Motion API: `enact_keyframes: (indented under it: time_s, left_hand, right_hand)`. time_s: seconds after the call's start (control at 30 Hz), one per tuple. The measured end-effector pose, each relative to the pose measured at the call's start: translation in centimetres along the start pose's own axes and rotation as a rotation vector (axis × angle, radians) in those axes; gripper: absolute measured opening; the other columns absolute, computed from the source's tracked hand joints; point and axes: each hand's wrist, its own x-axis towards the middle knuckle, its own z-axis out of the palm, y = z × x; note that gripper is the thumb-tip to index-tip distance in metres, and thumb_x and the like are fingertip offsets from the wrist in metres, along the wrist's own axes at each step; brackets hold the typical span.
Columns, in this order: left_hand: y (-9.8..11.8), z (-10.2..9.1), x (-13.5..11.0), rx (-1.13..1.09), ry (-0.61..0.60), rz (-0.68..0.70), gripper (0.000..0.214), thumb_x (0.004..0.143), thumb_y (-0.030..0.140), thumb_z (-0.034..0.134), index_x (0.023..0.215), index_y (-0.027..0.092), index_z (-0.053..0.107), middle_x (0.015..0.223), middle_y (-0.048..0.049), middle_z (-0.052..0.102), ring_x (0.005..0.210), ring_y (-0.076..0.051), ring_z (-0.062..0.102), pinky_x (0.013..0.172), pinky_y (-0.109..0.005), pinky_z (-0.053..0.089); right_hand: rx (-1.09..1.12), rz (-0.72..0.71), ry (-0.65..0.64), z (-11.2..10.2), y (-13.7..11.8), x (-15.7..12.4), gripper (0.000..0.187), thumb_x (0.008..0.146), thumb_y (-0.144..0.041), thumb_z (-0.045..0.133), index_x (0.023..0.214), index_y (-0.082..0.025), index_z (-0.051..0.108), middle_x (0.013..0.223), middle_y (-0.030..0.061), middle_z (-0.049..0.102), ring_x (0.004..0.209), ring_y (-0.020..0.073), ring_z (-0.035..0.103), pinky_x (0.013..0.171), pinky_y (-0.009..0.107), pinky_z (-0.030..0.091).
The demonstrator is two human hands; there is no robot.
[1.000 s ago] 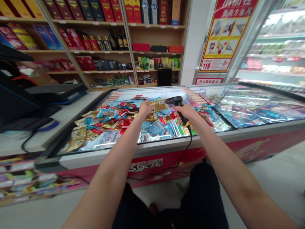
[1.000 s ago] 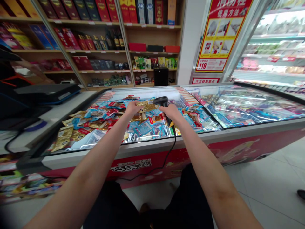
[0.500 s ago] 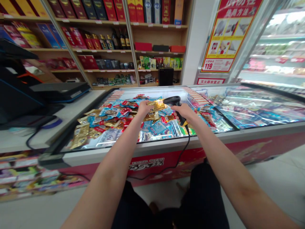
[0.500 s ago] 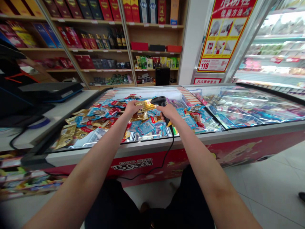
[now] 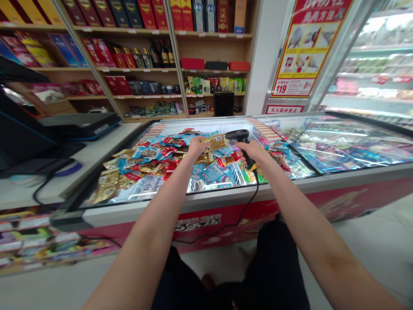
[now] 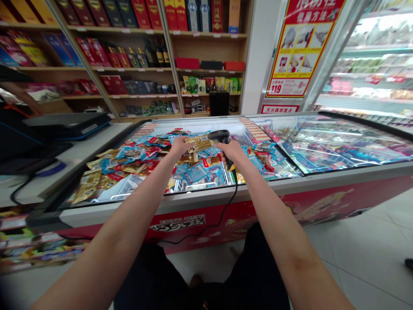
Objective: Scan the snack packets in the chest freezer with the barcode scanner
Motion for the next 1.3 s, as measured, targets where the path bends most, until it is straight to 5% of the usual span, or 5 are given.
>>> enact_keyframes:
  time_s: [0.3,0.47,0.6,1.0,1.3]
  left_hand:
    - [3.4,0.3,-1.7,0.701,0.395,0.157,0.048,0.082,0.02,0.059,0.13,0.02,0.056,0.135,-0.018,0.058,0.13,-0.035,0.048,0.106,-0.052,0.041]
    - [4.7,7.1,-3.4,0.806,0.087,0.502,0.038,0.092,0.035,0.05,0.125,0.023,0.064,0.143,-0.0106,0.054,0.137,-0.03,0.043,0.116,-0.048,0.031]
    - [3.3,11.0,-3.8,0.882,-0.148,0.552,0.044,0.097,0.045,0.04,0.13,0.025,0.062,0.148,-0.0087,0.052,0.143,-0.029,0.038,0.121,-0.053,0.017]
    - [0.6,5.4,-2.9,1.004,-0.297,0.699,0.036,0.096,0.024,0.043,0.123,0.021,0.066,0.14,-0.0095,0.059,0.135,-0.027,0.047,0.117,-0.047,0.028]
    - [5.3,12.0,-5.0,0.918,-0.37,0.496,0.055,0.084,0.057,0.062,0.12,0.016,0.064,0.125,-0.0172,0.064,0.119,-0.032,0.058,0.097,-0.041,0.048]
  right_hand:
    - [0.12,0.012,0.158,-7.0,1.8,0.2,0.021,0.084,-0.021,0.068,0.07,-0.018,0.052,0.046,-0.0029,0.052,0.033,0.0099,0.045,0.03,0.021,0.036]
    - [0.135,0.029,0.202,-8.7,3.1,-0.2,0.023,0.088,-0.02,0.063,0.067,-0.016,0.054,0.047,-0.0023,0.052,0.033,0.0098,0.046,0.03,0.021,0.038]
    - [0.116,0.083,0.205,-9.0,4.3,-0.7,0.027,0.085,-0.021,0.068,0.063,-0.017,0.052,0.046,-0.0017,0.053,0.033,0.0109,0.046,0.032,0.023,0.041]
    - [0.32,0.131,0.081,-6.6,6.3,3.0,0.023,0.089,-0.02,0.059,0.068,-0.017,0.051,0.047,-0.0023,0.053,0.033,0.0102,0.046,0.033,0.023,0.041]
    - [0.374,0.088,0.107,-8.4,5.3,5.2,0.011,0.089,-0.02,0.058,0.078,-0.016,0.057,0.047,-0.0032,0.054,0.034,0.0105,0.047,0.033,0.022,0.041]
